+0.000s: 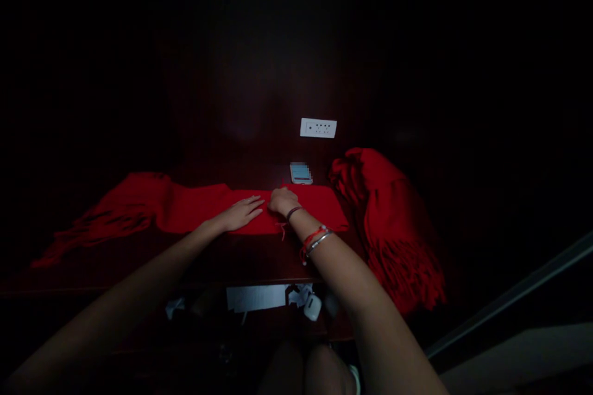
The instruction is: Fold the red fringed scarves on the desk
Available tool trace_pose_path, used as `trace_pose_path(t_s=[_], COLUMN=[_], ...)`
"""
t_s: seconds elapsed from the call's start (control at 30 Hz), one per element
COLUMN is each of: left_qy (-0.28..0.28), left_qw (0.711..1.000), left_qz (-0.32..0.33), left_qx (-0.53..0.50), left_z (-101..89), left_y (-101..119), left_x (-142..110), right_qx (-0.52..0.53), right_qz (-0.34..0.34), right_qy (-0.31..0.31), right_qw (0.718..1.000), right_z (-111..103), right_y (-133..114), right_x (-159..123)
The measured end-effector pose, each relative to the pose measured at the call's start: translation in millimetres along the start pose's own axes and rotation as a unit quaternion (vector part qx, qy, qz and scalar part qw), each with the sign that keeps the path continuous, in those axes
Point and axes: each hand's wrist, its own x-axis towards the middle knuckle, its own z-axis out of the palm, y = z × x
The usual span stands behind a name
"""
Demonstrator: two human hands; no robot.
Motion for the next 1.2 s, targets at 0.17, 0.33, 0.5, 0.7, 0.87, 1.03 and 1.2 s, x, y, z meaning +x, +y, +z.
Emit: trace_pose_path(t_s=[0.17,0.33,0.5,0.7,0.87,1.03,1.2], left_qy=[0.001,-0.032,-0.077,-0.001,0.039,0.006,-0.008], left_qw=[1.0,0.999,0.997,0.999,0.99,0.981,0.979], left_qz=[0.014,-0.008,-0.027,0.026,0.126,0.193,0.2], left_qx=[0.01,-0.003,0.007,0.046,0.052,0.038,0.043], left_z=[-2.8,-6.9,-6.0,-8.1,-27.9,-41.5,-43.7], left_y=[-4.5,-1.1,0.4,2.0,10.4,13.0,16.2], left_x=[-4.0,-7.1,-3.8,2.2,-8.8,-22.6,-19.8], right_qx=[-0.004,-0.024,-0.021,-0.017,-0.001,-0.025,-0.103], right_qz=[-0.036,-0.092,-0.113,-0.122,-0.166,-0.352,-0.353], right_qy=[0.009,0.059,0.037,0.055,0.158,0.179,0.165], right_qw=[0.999,0.994,0.993,0.991,0.973,0.918,0.915], right_z=[7.4,32.1,46.2,44.6,34.5,23.1,34.9], right_y=[26.9,70.4,86.2,93.2,97.2,85.3,72.7], right_x=[-5.1,-22.2,-27.5,-14.4,-15.9,-48.4,-63.0])
